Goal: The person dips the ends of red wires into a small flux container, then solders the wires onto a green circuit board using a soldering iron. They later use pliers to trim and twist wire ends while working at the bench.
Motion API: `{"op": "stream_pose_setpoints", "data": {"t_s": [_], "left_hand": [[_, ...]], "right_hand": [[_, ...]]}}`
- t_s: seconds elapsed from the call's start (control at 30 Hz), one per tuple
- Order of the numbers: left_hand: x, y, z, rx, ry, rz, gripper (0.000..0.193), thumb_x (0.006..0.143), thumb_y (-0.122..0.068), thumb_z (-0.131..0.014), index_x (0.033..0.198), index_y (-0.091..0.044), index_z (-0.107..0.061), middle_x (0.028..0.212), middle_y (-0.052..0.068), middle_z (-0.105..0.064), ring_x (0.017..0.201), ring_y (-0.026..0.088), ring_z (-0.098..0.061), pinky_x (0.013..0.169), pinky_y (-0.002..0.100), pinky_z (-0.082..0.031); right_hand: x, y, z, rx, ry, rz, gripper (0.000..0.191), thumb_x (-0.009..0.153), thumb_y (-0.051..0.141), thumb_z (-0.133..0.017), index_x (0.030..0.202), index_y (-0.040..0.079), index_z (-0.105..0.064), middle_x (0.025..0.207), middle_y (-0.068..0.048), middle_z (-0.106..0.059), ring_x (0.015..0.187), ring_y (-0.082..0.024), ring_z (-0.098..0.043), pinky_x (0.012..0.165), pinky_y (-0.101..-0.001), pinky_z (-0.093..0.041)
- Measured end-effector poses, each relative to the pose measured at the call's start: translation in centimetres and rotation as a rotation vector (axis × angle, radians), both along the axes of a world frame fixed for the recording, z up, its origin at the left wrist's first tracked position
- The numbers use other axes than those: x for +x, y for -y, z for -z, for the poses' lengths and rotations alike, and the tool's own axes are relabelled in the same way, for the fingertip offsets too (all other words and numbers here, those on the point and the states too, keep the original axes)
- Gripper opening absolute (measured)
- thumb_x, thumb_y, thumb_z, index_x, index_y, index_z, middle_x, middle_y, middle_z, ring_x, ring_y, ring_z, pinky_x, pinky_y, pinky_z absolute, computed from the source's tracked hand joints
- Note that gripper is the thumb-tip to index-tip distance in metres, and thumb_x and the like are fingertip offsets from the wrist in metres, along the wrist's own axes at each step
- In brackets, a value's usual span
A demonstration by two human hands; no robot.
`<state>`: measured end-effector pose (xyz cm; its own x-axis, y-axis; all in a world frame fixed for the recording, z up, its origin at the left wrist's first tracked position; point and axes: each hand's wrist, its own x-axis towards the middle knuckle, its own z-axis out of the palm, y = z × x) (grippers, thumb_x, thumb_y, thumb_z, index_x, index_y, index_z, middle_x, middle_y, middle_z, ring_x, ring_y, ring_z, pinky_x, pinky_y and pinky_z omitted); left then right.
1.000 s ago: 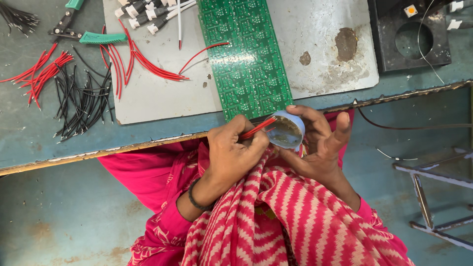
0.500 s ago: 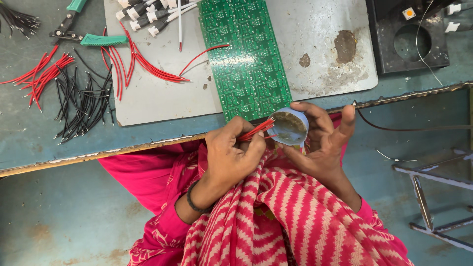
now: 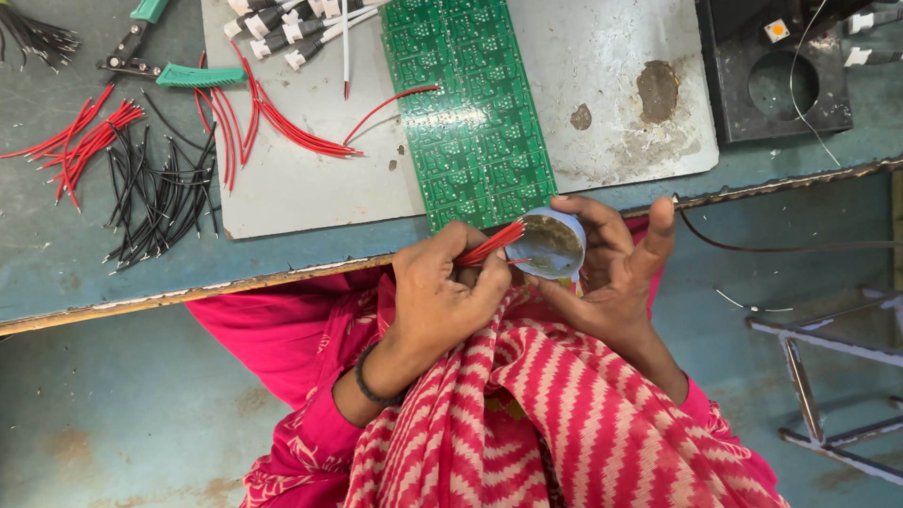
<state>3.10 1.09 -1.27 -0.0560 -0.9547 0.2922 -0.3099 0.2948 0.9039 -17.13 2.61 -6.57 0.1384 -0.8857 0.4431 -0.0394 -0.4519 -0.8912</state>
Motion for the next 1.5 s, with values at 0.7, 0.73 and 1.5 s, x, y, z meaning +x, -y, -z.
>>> {"op": "stream_pose_setpoints", "data": {"t_s": [0.7, 0.73, 1.5], "left_hand": [[-0.79, 0.33, 0.22, 0.017, -0.013, -0.013, 0.016, 0.087, -0.008, -0.072, 0.079, -0.002, -0.06, 0.055, 0.002, -0.054, 0.047, 0.007, -0.049, 0.046, 0.027, -0.039], [-0.74, 0.3, 0.2, 0.018, -0.016, -0.011, 0.015, 0.087, -0.008, -0.072, 0.079, -0.002, -0.06, 0.055, 0.002, -0.055, 0.047, 0.007, -0.049, 0.046, 0.027, -0.039], [-0.92, 0.62, 0.88, -0.121, -0.041, -0.036, 0.013, 0.091, -0.003, -0.075, 0.09, 0.0, -0.062, 0.073, 0.008, -0.067, 0.061, 0.011, -0.064, 0.056, 0.027, -0.05]], "right_hand": [[-0.17, -0.1, 0.48, 0.029, 0.014, 0.016, 0.131, 0.09, -0.016, -0.075, 0.162, 0.051, 0.012, 0.15, -0.02, -0.045, 0.125, -0.022, -0.062, 0.102, -0.036, -0.06], [-0.2, -0.12, 0.49, 0.03, 0.013, 0.017, 0.131, 0.09, -0.016, -0.075, 0.162, 0.051, 0.012, 0.15, -0.019, -0.045, 0.125, -0.022, -0.062, 0.102, -0.0361, -0.06], [-0.03, -0.09, 0.47, 0.017, 0.026, -0.021, 0.133, 0.088, -0.017, -0.076, 0.162, 0.049, 0.013, 0.15, -0.02, -0.044, 0.128, -0.022, -0.059, 0.103, -0.035, -0.058]]}}
